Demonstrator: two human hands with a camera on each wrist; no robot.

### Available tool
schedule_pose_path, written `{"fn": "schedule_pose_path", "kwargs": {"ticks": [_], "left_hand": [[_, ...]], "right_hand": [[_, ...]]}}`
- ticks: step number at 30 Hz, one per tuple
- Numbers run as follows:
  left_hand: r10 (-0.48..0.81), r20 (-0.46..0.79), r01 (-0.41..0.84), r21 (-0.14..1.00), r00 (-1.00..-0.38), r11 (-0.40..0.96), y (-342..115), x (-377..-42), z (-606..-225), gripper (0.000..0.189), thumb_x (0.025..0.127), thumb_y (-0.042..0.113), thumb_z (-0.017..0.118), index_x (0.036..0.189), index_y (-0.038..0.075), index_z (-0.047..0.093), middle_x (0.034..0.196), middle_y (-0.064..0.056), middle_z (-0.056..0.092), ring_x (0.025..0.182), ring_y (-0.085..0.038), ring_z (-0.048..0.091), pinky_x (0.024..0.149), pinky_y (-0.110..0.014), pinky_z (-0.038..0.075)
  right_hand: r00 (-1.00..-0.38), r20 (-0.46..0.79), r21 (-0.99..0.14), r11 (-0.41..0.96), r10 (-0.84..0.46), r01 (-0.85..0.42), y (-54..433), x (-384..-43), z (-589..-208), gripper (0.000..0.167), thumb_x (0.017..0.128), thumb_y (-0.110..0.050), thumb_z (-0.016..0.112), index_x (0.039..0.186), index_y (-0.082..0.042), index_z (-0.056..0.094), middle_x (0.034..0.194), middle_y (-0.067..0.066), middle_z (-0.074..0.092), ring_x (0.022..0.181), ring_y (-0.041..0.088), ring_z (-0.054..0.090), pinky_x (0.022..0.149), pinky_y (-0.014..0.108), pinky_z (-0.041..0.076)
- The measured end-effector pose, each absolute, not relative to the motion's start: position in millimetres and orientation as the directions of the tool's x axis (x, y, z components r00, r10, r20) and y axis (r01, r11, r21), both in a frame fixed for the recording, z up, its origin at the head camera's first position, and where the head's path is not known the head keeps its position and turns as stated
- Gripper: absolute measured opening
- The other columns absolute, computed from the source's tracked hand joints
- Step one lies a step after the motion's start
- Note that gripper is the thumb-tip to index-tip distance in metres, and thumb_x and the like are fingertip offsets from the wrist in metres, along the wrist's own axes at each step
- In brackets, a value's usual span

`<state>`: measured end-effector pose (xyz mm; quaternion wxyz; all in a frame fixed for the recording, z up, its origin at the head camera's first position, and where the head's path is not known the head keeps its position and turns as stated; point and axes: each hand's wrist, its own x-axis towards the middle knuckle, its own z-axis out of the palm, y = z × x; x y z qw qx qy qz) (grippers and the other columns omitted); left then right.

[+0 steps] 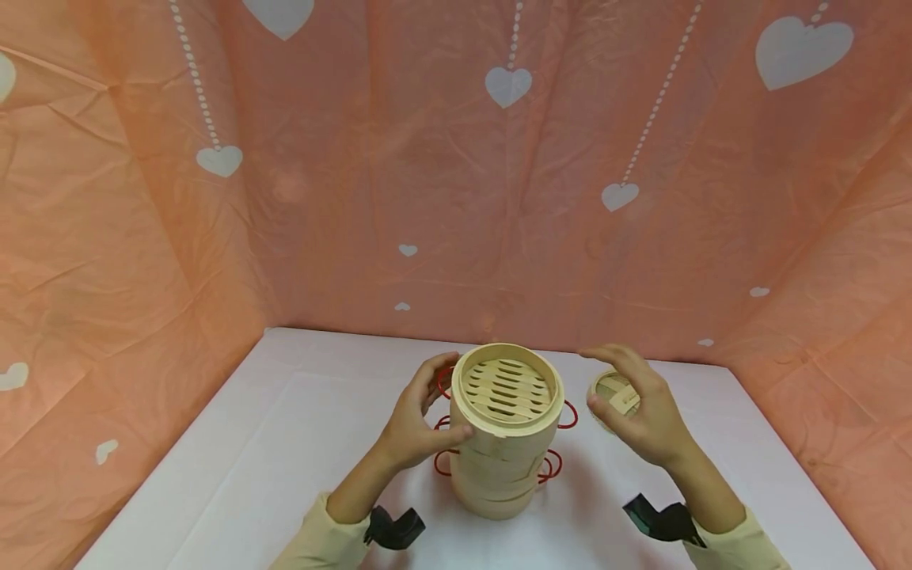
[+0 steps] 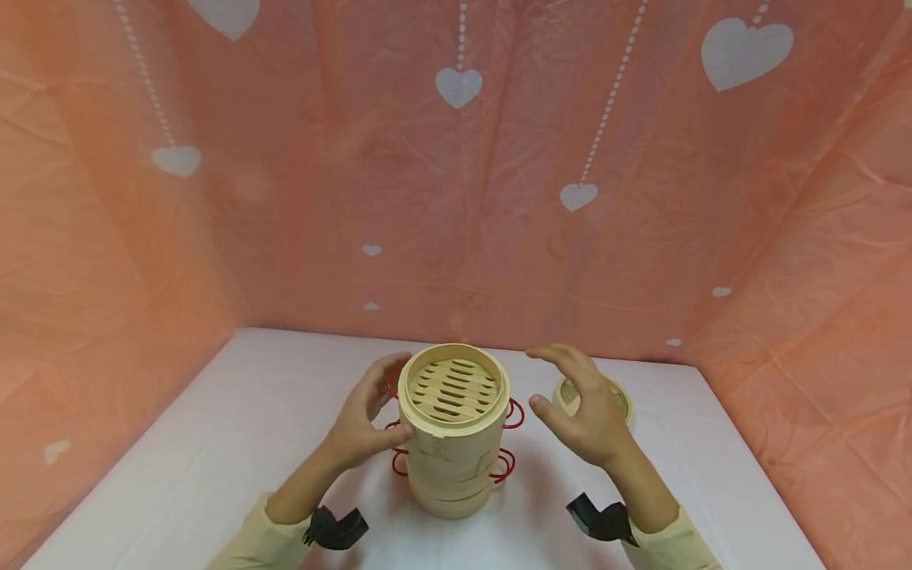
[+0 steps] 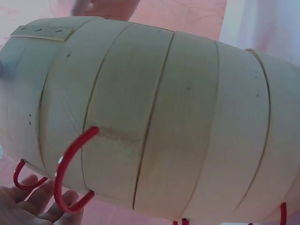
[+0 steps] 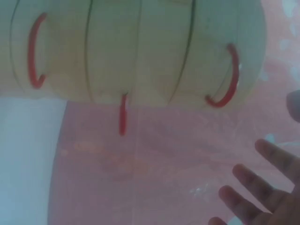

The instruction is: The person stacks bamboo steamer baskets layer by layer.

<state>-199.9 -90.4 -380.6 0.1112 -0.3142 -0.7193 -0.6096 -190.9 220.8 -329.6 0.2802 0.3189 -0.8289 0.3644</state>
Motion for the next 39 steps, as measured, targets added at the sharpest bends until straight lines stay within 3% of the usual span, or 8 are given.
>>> {"fn": "schedule_pose_path", "kwargs": {"ticks": [5, 13, 18, 22, 26, 32, 39], "left_hand": [[0.327, 0.555, 0.597, 0.801, -0.765, 0.037, -89.5, -200.8, -377.1, 0.083, 0.071, 0.016, 0.080, 0.142, 0.006, 0.039, 0.140, -0.014, 0.049, 0.131, -0.032, 0.047, 0.109, -0.041, 0.037], [0.350, 0.569, 0.612, 0.790, -0.744, 0.015, -87.1, -203.1, -375.1, 0.079, 0.074, 0.023, 0.079, 0.141, 0.007, 0.040, 0.136, -0.012, 0.051, 0.125, -0.025, 0.050, 0.104, -0.029, 0.042], [0.358, 0.572, 0.608, 0.794, -0.738, -0.015, -86.2, -203.6, -374.8, 0.080, 0.072, 0.017, 0.080, 0.140, 0.005, 0.040, 0.134, -0.016, 0.052, 0.120, -0.022, 0.052, 0.102, -0.027, 0.044], [0.356, 0.565, 0.603, 0.798, -0.744, -0.007, -86.0, -203.2, -374.5, 0.080, 0.072, 0.019, 0.080, 0.140, 0.005, 0.040, 0.134, -0.015, 0.052, 0.119, -0.022, 0.052, 0.101, -0.027, 0.044], [0.353, 0.553, 0.594, 0.805, -0.755, 0.010, -85.6, -202.0, -372.7, 0.080, 0.072, 0.020, 0.080, 0.140, 0.007, 0.040, 0.134, -0.013, 0.052, 0.120, -0.021, 0.053, 0.101, -0.029, 0.045], [0.355, 0.552, 0.595, 0.804, -0.755, 0.015, -86.3, -202.6, -372.5, 0.080, 0.073, 0.023, 0.080, 0.140, 0.007, 0.040, 0.135, -0.014, 0.051, 0.120, -0.022, 0.053, 0.102, -0.034, 0.045], [0.358, 0.563, 0.604, 0.797, -0.745, 0.007, -86.8, -204.6, -374.2, 0.079, 0.073, 0.023, 0.080, 0.139, 0.006, 0.041, 0.134, -0.015, 0.052, 0.118, -0.026, 0.054, 0.102, -0.031, 0.044]], "right_hand": [[-0.665, 0.700, -0.451, 0.562, -0.259, -0.693, 226.0, -196.2, -336.7, 0.049, 0.071, 0.002, 0.072, 0.119, -0.003, 0.063, 0.115, 0.011, 0.063, 0.111, -0.003, 0.050, 0.091, 0.013, 0.036], [-0.723, 0.662, -0.437, 0.682, -0.197, -0.586, 242.6, -209.6, -356.6, 0.043, 0.072, -0.005, 0.075, 0.114, -0.007, 0.066, 0.109, 0.007, 0.066, 0.096, -0.006, 0.052, 0.082, 0.024, 0.042], [-0.764, 0.617, -0.396, 0.764, -0.188, -0.509, 249.5, -213.4, -365.7, 0.037, 0.075, -0.012, 0.075, 0.111, -0.009, 0.067, 0.105, 0.005, 0.067, 0.091, 0.009, 0.057, 0.077, 0.040, 0.046], [-0.786, 0.588, -0.379, 0.795, -0.189, -0.475, 255.9, -216.1, -374.2, 0.035, 0.075, -0.014, 0.075, 0.109, -0.008, 0.067, 0.102, 0.009, 0.068, 0.093, 0.025, 0.062, 0.078, 0.045, 0.046], [-0.816, 0.545, -0.374, 0.815, -0.193, -0.443, 263.0, -218.6, -382.9, 0.036, 0.076, -0.017, 0.075, 0.110, -0.008, 0.067, 0.103, 0.011, 0.069, 0.097, 0.031, 0.064, 0.080, 0.050, 0.047], [-0.870, 0.456, -0.395, 0.834, -0.187, -0.386, 271.4, -222.7, -393.7, 0.038, 0.077, -0.018, 0.075, 0.111, -0.008, 0.066, 0.107, 0.012, 0.070, 0.096, 0.032, 0.065, 0.080, 0.051, 0.049], [-0.916, 0.364, -0.403, 0.857, -0.171, -0.320, 279.8, -227.3, -407.0, 0.037, 0.077, -0.023, 0.075, 0.108, -0.006, 0.066, 0.104, 0.014, 0.068, 0.088, 0.030, 0.066, 0.073, 0.046, 0.051]]}}
